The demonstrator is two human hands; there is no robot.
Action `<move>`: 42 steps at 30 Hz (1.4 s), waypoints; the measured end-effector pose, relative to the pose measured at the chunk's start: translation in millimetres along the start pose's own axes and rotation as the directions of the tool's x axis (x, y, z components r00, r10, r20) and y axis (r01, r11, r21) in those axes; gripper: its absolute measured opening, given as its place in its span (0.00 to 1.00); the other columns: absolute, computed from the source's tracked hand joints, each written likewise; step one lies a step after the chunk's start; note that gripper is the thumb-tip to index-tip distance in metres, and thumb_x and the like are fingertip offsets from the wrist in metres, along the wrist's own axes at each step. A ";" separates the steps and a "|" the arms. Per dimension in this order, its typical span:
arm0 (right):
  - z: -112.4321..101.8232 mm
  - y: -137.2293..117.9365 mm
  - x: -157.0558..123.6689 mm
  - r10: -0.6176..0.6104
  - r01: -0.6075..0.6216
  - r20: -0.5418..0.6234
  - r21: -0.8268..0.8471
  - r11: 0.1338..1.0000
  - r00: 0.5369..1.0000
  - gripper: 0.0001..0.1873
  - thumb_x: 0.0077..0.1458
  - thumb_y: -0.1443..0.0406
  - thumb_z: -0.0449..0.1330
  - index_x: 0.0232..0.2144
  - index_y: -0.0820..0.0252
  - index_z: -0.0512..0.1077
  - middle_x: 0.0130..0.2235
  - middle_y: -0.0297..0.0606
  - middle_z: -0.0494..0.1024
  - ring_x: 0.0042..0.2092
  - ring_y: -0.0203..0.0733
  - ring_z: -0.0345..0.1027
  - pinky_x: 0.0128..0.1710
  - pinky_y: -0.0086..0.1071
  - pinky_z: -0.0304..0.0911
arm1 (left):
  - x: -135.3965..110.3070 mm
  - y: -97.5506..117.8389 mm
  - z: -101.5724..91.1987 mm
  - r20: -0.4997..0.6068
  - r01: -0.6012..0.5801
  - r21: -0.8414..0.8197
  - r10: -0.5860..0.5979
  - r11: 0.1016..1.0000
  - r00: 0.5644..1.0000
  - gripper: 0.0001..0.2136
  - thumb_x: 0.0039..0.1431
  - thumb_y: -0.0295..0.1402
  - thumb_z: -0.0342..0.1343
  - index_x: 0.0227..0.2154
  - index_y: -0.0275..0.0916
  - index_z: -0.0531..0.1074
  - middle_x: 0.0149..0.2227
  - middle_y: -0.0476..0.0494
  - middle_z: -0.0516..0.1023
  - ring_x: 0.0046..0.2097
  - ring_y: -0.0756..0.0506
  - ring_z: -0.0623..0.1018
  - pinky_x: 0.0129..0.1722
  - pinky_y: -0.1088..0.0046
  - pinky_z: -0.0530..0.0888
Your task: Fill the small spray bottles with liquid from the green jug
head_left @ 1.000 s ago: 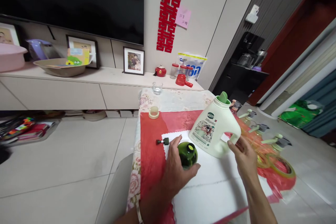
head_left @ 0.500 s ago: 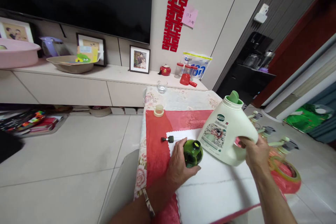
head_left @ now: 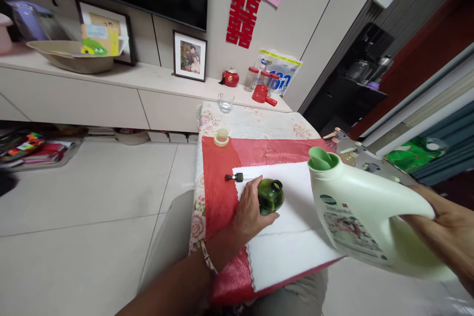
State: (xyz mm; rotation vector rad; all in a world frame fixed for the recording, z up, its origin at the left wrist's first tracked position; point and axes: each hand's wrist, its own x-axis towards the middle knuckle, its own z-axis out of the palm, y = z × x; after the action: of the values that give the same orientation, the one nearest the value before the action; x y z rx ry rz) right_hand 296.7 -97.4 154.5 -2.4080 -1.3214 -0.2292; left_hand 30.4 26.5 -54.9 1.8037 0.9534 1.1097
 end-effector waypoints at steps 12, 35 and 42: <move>-6.2 26.9 0.9 -0.213 0.246 0.171 -0.202 0.948 0.962 0.25 0.43 0.53 0.54 0.43 0.47 0.78 0.31 0.30 0.79 0.29 0.42 0.73 0.31 0.31 0.63 | 1.0 -3.3 2.3 -0.023 -0.053 0.004 0.053 0.999 0.998 0.47 0.42 0.26 0.71 0.63 0.42 0.50 0.59 0.33 0.65 0.63 0.32 0.68 0.63 0.45 0.67; -11.8 -25.8 15.8 -0.063 0.258 0.364 -0.518 0.815 0.929 0.23 0.41 0.55 0.54 0.42 0.38 0.74 0.27 0.32 0.76 0.28 0.46 0.72 0.25 0.31 0.56 | 3.3 -2.8 0.8 -0.007 -0.053 -0.007 0.053 0.999 0.999 0.48 0.41 0.29 0.71 0.64 0.42 0.50 0.58 0.34 0.65 0.61 0.32 0.68 0.63 0.47 0.67; -12.6 -19.7 22.0 -0.096 0.283 0.333 -0.576 0.767 0.938 0.22 0.44 0.56 0.58 0.45 0.36 0.74 0.29 0.33 0.76 0.29 0.46 0.72 0.24 0.31 0.54 | 3.2 -3.1 0.3 -0.008 -0.075 -0.019 0.075 0.997 0.997 0.48 0.42 0.29 0.72 0.64 0.42 0.50 0.59 0.34 0.65 0.62 0.32 0.68 0.63 0.46 0.67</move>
State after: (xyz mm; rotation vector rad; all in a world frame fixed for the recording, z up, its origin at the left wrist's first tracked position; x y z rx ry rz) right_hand 292.6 -75.9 178.0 -2.9242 -1.8677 -0.4457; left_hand 31.1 30.5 -56.8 1.8341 0.8823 1.1684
